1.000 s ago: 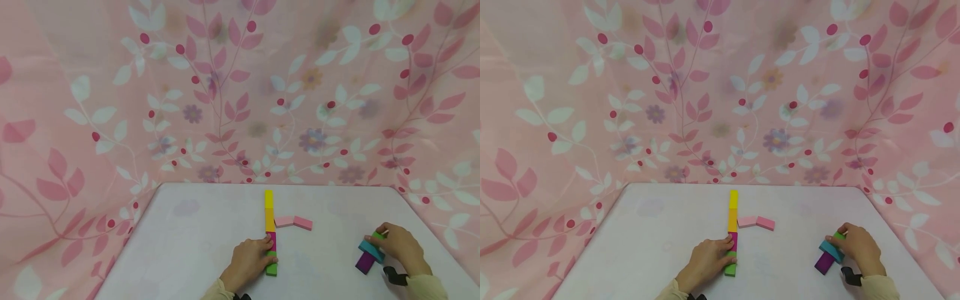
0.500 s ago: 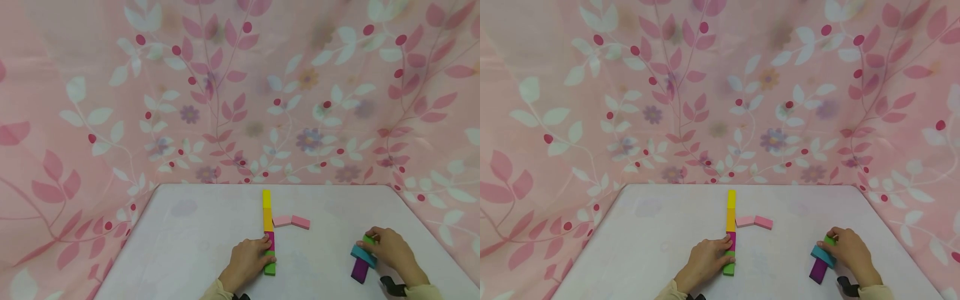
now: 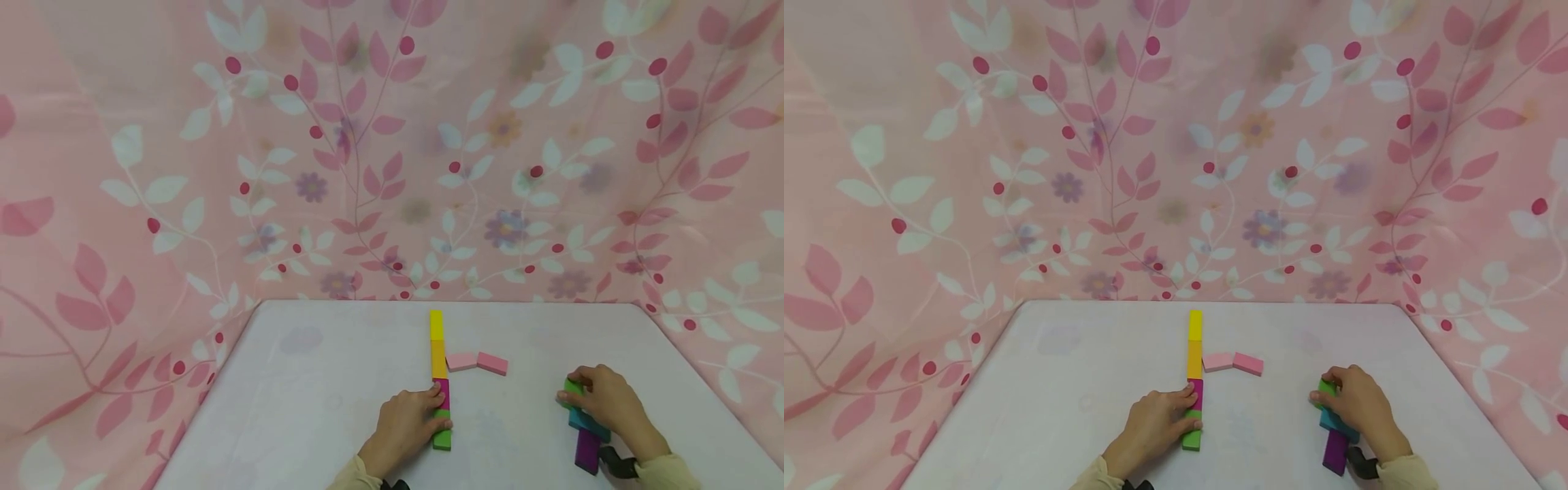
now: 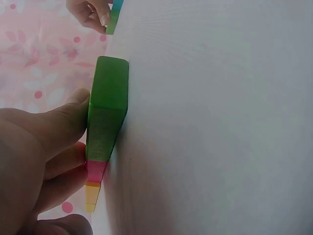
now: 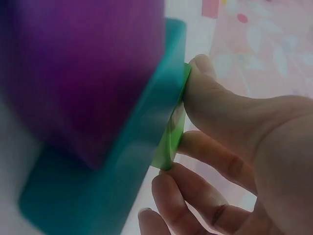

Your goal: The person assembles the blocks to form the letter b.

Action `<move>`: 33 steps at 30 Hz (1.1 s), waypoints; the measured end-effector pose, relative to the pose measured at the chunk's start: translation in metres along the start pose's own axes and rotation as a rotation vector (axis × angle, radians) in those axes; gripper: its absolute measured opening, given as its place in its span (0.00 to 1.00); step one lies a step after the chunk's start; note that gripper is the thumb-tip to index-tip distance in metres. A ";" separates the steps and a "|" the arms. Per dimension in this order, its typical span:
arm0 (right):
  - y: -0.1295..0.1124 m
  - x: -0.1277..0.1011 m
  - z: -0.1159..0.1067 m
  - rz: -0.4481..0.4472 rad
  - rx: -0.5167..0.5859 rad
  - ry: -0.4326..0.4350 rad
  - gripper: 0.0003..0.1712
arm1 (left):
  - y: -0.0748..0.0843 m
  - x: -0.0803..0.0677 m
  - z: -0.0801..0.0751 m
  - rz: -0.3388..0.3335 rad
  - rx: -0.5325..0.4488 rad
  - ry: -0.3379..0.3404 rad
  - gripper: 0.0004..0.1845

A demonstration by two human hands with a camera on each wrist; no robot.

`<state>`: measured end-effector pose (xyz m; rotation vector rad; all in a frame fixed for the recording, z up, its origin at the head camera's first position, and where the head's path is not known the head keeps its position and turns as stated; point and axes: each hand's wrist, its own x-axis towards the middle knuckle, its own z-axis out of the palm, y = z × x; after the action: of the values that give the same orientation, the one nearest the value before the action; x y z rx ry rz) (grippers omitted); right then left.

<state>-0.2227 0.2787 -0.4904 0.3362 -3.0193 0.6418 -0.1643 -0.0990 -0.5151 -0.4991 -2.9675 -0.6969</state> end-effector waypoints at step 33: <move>-0.031 0.023 0.021 -0.104 0.049 -0.015 0.24 | 0.002 -0.001 -0.002 -0.003 0.006 0.001 0.28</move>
<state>-0.2384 0.2380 -0.4951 0.4985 -2.9806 0.7088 -0.1627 -0.0983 -0.5123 -0.4936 -2.9697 -0.6883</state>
